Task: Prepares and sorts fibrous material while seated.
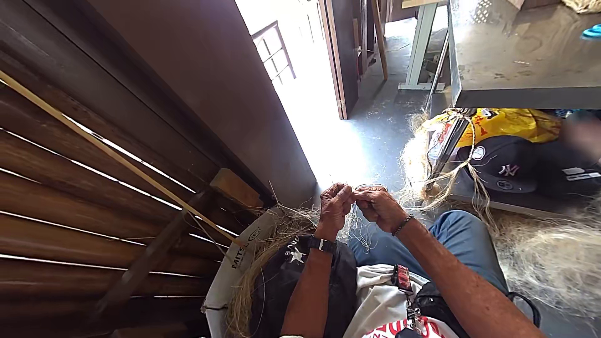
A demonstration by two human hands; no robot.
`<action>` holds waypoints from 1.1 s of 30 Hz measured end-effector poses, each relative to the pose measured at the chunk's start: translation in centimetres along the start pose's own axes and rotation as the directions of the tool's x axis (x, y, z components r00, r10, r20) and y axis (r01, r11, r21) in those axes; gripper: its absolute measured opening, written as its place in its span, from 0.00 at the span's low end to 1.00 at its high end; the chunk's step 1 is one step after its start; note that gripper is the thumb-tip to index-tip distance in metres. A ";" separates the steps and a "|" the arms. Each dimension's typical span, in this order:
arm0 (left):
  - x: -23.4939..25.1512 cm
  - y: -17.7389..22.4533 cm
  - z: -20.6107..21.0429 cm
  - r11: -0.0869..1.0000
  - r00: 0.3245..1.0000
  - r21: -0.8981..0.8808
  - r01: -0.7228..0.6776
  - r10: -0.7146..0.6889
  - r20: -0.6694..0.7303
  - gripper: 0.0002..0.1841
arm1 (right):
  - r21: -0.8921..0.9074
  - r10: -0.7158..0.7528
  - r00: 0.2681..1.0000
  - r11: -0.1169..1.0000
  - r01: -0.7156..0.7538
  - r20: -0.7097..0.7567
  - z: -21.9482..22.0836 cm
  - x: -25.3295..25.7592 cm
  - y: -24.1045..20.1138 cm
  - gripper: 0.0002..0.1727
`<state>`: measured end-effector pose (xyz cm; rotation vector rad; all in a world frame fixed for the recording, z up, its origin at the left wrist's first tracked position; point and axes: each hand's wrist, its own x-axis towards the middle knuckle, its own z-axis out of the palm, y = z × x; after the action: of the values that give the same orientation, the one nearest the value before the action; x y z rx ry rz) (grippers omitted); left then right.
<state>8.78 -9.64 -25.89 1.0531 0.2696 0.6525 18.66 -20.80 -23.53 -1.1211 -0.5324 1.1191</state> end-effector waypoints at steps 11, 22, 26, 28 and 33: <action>-0.4 -0.4 -1.2 0.987 0.981 0.052 0.155 -0.160 0.107 0.18 | 0.072 -0.064 0.996 0.995 0.069 -0.062 -1.2 0.0 -0.5 0.13; -1.0 -1.2 -0.3 0.997 0.993 -0.044 0.066 -0.062 0.097 0.11 | 0.101 0.130 0.975 0.984 -0.150 0.180 -2.1 0.2 -0.3 0.14; -0.8 -1.2 0.0 1.000 0.997 -0.016 -0.017 0.018 0.081 0.06 | 0.111 0.135 0.966 0.980 -0.162 0.220 -2.3 0.4 0.2 0.13; -0.6 -1.2 0.1 1.000 0.999 -0.005 -0.029 0.029 0.038 0.08 | 0.123 0.121 0.970 0.981 -0.149 0.210 -2.1 0.4 0.5 0.13; -0.4 -1.4 0.4 0.999 0.993 0.030 -0.017 0.021 -0.118 0.11 | 0.086 0.074 0.996 0.993 -0.078 0.043 -0.8 0.4 0.5 0.08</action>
<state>9.18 -10.63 -26.97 1.0476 0.3738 0.7314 19.24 -20.82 -24.41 -1.0522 -0.4702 1.2216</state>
